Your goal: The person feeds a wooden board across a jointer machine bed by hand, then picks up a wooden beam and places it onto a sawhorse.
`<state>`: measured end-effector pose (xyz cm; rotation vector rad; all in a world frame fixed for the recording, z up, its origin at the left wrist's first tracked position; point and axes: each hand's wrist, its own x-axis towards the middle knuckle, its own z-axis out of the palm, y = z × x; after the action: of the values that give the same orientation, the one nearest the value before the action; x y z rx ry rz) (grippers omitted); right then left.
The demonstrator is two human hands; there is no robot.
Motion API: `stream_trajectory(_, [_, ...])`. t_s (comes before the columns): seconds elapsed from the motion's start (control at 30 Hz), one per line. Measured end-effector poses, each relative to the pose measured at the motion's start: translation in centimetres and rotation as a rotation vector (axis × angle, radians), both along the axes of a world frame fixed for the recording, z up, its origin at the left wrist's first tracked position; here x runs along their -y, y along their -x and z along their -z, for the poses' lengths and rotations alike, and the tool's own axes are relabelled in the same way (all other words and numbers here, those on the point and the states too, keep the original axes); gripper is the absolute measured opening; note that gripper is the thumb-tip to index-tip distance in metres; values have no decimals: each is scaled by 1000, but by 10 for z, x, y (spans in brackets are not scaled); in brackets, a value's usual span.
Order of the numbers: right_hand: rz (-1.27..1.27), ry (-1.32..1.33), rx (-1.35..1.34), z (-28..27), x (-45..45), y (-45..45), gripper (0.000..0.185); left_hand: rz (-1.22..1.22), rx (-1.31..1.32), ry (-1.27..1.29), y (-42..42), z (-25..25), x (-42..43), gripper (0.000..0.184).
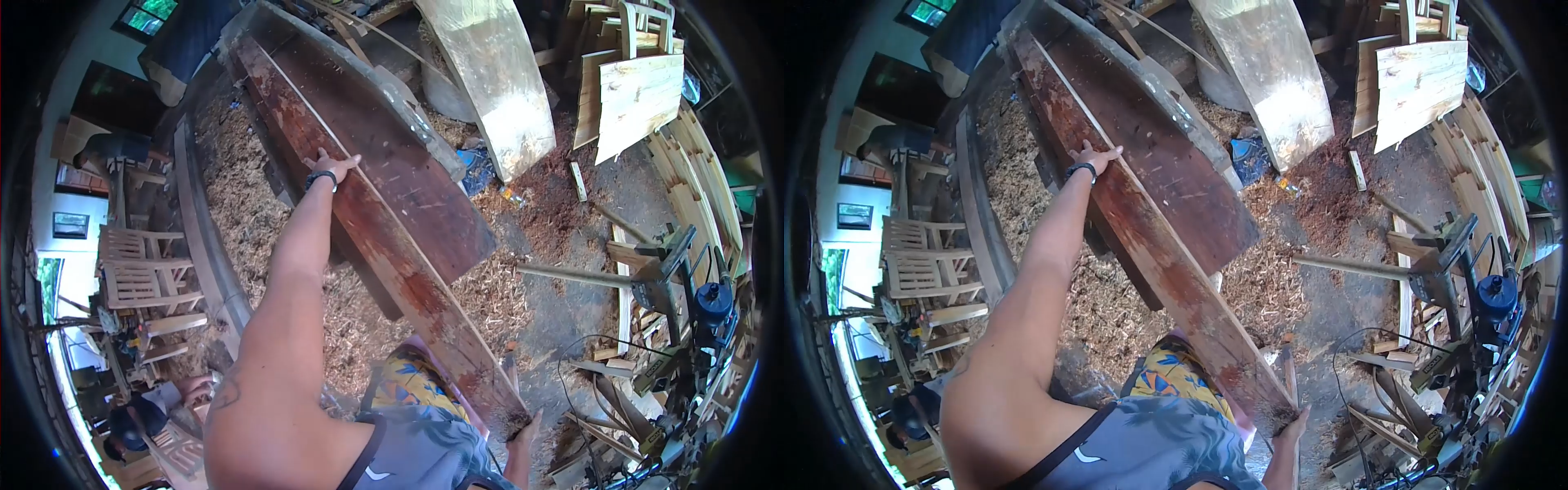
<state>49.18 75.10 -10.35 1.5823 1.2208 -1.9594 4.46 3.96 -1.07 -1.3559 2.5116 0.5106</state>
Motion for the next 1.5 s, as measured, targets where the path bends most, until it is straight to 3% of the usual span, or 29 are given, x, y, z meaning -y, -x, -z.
stream_trajectory(0.17, [-76,-3,-29,-14,71,32,87,-21,79,-1,44,6,70,128])
stream_trajectory(0.27, [-29,87,-81,-7,82,33,89,61,123,-1,49,8,81,125])
stream_trajectory(0.4, [-12,50,-6,-11,71,30,88,-79,29,-2,36,10,58,121])
stream_trajectory(0.5, [103,-45,45,-18,45,21,84,-130,15,-43,8,-11,3,120])
stream_trajectory(0.8, [95,-137,-82,-2,-90,-34,81,-127,-56,-58,-73,-3,-117,126])
stream_trajectory(0.9, [77,-142,-67,32,-152,-76,78,-128,-62,-34,-106,-8,-170,126])
stream_trajectory(1.0, [119,-203,-32,23,-188,-97,71,-124,-67,-25,-142,0,-227,119])
stream_trajectory(1.07, [94,-235,-65,54,-255,-143,71,-141,-47,-87,-168,-10,-274,125])
stream_trajectory(1.13, [-25,-190,-174,41,-298,-169,75,-135,-26,-128,-189,-19,-319,125])
stream_trajectory(1.17, [60,-43,-254,36,-312,-178,75,-131,-15,-116,-200,-20,-339,122])
stream_trajectory(1.2, [93,65,-129,52,-347,-201,74,-130,0,-102,-212,-19,-357,119])
stream_trajectory(1.37, [-55,-269,-82,7,-360,-231,74,-113,-142,-148,-237,6,-387,124])
stream_trajectory(1.5, [-169,-386,-95,14,-365,-247,75,-98,-107,-149,-233,-4,-382,129])
